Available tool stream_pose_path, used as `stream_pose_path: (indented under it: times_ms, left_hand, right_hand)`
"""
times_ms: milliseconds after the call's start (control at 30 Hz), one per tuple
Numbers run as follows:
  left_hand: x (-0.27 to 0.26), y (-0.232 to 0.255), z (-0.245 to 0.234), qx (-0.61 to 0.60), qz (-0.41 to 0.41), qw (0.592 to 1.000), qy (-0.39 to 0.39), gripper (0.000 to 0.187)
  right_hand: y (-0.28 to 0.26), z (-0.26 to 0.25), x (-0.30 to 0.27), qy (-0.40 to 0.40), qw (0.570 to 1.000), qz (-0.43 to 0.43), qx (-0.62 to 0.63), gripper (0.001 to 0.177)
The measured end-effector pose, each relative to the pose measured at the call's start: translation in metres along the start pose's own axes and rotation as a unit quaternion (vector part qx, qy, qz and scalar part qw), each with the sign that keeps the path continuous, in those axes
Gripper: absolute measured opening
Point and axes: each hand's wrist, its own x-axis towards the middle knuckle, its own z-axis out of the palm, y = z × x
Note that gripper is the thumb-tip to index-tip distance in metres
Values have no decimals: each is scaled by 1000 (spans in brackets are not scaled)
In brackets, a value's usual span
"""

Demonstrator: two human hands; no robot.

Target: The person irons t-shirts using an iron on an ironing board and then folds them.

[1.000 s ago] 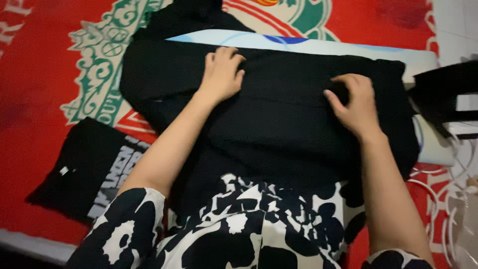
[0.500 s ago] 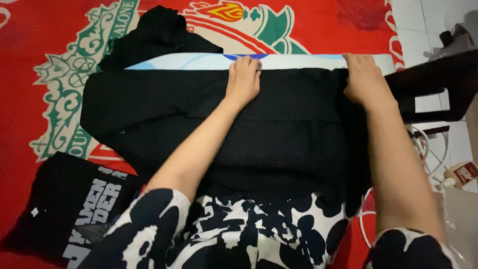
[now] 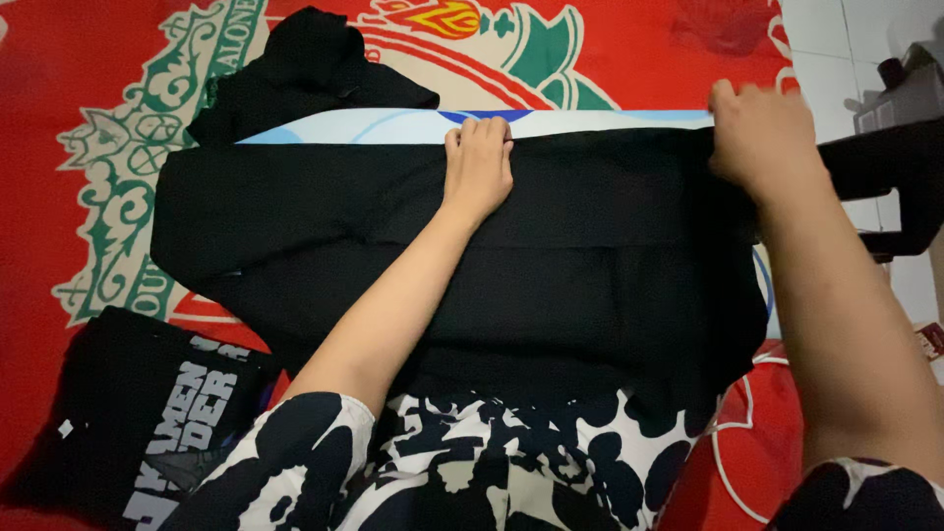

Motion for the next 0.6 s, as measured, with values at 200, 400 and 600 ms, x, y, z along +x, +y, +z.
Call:
stream_pose_path:
  times_ms: [200, 400, 600]
  left_hand:
    - [4, 14, -23, 7, 6, 1000, 25, 22]
    - [-3, 18, -20, -46, 103, 986, -122, 24]
    - [-19, 16, -14, 25, 77, 989, -124, 45]
  right_hand:
    - [-61, 2, -16, 98, 991, -60, 63, 63]
    - [-85, 46, -43, 8, 963, -12, 269, 86]
    - [-66, 74, -49, 28, 952, 91, 290, 95]
